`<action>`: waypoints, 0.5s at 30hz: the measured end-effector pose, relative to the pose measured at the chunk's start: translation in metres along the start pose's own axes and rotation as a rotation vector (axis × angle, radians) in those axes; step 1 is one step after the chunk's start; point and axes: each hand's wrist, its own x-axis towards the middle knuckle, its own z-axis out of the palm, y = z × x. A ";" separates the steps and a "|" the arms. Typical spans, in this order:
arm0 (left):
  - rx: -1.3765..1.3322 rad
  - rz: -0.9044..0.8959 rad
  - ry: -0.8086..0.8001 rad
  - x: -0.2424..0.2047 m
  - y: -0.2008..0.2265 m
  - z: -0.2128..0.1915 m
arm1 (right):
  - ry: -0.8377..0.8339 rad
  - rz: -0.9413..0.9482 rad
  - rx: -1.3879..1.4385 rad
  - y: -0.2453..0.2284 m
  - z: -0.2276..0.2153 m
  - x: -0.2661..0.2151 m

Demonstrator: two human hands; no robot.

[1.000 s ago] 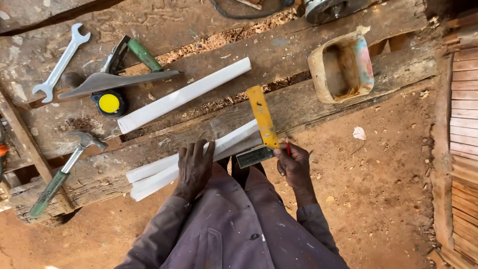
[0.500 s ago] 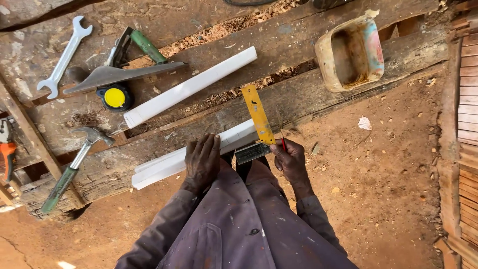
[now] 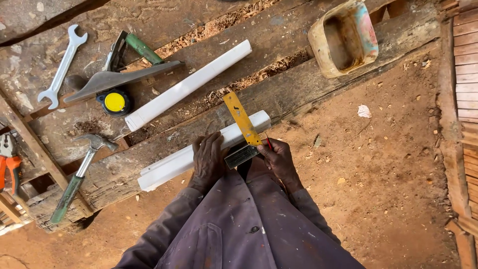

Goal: The person uses a combination square and a pencil to mark lines on several white profiles on a wooden workbench.

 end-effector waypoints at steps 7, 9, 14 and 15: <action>-0.252 0.004 0.002 -0.014 0.004 -0.007 | 0.006 0.024 -0.004 0.021 0.001 -0.006; -0.284 0.009 -0.007 -0.013 0.009 -0.014 | 0.007 0.024 -0.005 0.023 0.004 -0.008; -0.403 0.014 -0.063 -0.009 0.016 -0.030 | 0.010 0.006 -0.013 0.027 0.007 -0.010; -0.403 0.014 -0.066 -0.010 0.018 -0.033 | 0.011 0.007 -0.011 0.032 0.007 -0.011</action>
